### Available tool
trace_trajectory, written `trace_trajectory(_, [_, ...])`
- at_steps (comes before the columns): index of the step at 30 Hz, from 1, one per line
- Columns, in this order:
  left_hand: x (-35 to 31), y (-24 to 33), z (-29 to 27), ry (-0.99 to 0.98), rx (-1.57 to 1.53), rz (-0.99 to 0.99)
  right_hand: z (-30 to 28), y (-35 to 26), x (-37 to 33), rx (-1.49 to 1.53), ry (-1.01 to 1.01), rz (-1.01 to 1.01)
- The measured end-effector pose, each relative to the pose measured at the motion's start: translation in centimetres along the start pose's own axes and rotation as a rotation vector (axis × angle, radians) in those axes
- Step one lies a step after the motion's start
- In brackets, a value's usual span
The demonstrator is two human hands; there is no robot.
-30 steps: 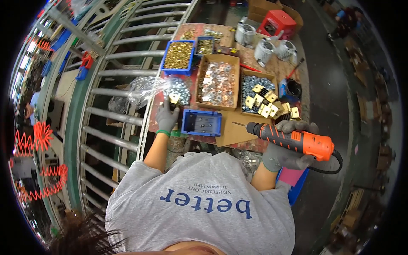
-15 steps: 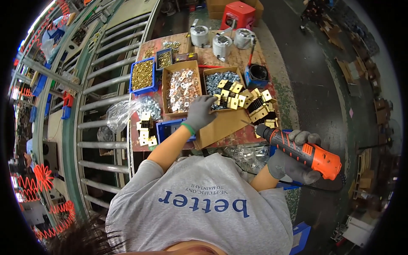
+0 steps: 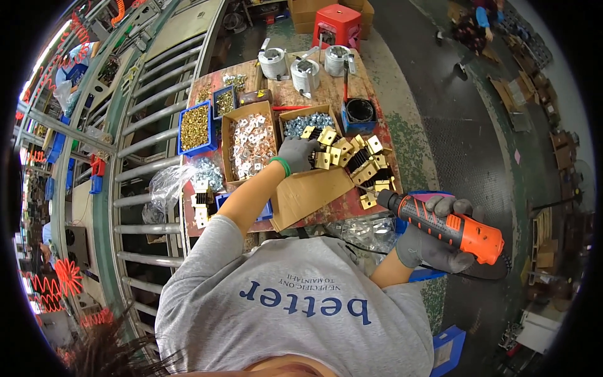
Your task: Collect parts from a conveyor and a storage bin, then use a power screwdriver to assemble components.
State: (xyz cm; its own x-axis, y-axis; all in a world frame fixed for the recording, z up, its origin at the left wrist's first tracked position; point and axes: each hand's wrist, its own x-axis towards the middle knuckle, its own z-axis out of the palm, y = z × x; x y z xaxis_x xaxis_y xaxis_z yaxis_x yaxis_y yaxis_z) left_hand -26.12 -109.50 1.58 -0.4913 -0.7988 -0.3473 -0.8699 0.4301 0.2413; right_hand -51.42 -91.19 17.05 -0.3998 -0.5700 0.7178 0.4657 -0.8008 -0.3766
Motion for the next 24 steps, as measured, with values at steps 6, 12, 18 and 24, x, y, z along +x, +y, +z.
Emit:
trace_trajectory(6, [-1.1,-0.7,0.2,0.095,-0.06,0.043,0.6,1.4,0.9,0.059,-0.059,0.022])
trace_trajectory(12, [-3.7,-0.4,0.3,0.509,-0.381,0.066,1.1,2.7,1.0,0.095,-0.089,0.078])
trace_trajectory(18, [-12.9,0.7,2.8,0.278,-1.589,-0.021,3.6,7.2,-1.0,0.229,-0.023,0.195])
trace_trajectory(24, [-19.0,1.4,5.9,0.303,-1.874,-0.271,6.8,12.9,-3.9,0.355,-0.092,0.442])
